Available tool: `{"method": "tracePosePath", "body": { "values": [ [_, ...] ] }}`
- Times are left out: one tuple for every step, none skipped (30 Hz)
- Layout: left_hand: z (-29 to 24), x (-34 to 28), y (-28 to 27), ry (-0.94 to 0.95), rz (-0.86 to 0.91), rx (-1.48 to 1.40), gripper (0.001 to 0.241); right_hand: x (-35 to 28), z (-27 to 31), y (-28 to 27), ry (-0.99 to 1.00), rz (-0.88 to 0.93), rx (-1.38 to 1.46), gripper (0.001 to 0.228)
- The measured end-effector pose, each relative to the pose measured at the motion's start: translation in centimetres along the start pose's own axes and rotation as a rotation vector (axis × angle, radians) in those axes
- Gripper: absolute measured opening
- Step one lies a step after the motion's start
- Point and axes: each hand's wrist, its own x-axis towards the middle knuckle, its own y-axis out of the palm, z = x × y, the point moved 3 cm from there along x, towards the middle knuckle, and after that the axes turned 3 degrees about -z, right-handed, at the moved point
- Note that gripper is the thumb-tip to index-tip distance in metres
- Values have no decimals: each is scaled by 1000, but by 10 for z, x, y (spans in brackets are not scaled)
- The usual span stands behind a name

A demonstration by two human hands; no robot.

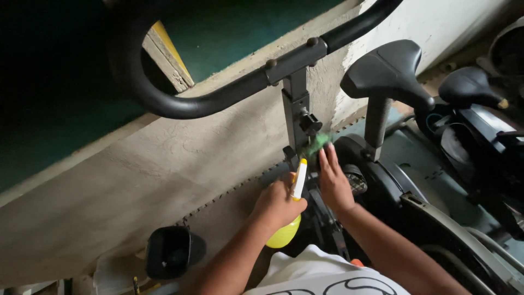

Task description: Cleaning various pieces of gym equipment using a spray bottle and a cloth.

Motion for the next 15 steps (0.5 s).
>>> {"method": "tracePosePath", "body": {
  "values": [
    [3,2,3,-2,-1,0,48,-14,-5,5,-1,1,2,73],
    [7,2,6,17,-8,-5,47,-31,-9,13,12,108,17,76],
    [10,1,8,36,-16,-11,46,-48,-13,20,25,215,31,79],
    [5,-1,6,38,-17,-11,46,-65,-23,29,25,214,30,79],
    [2,-3,4,-21,1,-71,47,-85,-29,45,-147,419,-226,70],
    [-2,-7,4,-83,22,-133,48,-109,-37,59,-317,626,-484,63],
    [1,-4,10,-84,26,-134,48,-116,-41,57,-316,630,-484,63],
    [4,-2,18,-67,49,-105,46,-126,-52,55,173,726,-40,59],
    [8,1,25,-51,72,-75,44,-140,-60,56,657,774,415,59],
    [14,4,34,-51,71,-75,44,-155,-71,65,657,774,415,59],
    [18,7,42,-2,52,-61,45,-167,-82,72,608,633,424,62],
    [23,8,51,46,38,-46,46,-183,-91,78,563,494,433,64],
    [20,9,53,44,42,-43,46,-183,-92,73,568,496,436,64],
    [19,9,57,-9,56,-48,50,-185,-96,68,643,490,425,62],
    [18,9,60,-61,70,-53,54,-187,-100,62,719,484,414,59]
  ]
}}
